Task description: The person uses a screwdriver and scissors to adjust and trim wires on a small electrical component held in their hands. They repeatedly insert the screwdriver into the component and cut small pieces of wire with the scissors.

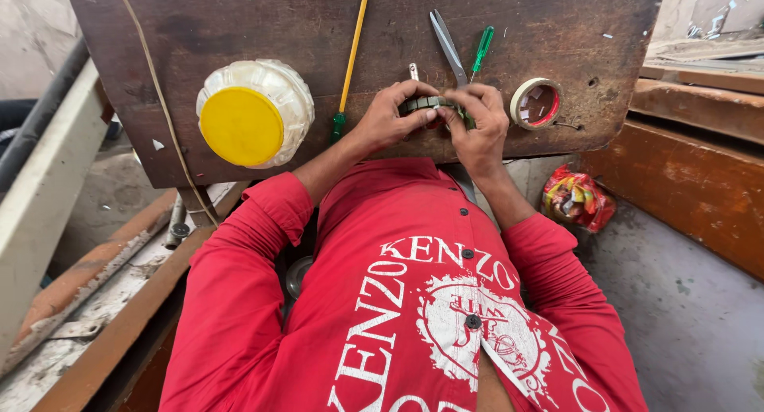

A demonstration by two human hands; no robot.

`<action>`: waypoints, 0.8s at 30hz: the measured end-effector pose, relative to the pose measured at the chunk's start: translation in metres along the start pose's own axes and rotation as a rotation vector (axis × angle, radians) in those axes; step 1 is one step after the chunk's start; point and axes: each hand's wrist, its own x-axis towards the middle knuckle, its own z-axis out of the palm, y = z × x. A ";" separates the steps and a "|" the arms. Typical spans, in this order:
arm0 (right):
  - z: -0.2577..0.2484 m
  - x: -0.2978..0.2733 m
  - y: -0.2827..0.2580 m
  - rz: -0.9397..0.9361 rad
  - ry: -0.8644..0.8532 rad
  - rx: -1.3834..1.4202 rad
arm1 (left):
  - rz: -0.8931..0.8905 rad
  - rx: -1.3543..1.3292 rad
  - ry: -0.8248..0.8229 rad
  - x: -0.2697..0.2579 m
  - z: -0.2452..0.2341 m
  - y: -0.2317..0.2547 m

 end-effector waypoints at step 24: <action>0.002 -0.070 0.024 -0.086 -0.073 0.144 | 0.492 0.542 -0.027 -0.041 0.022 0.001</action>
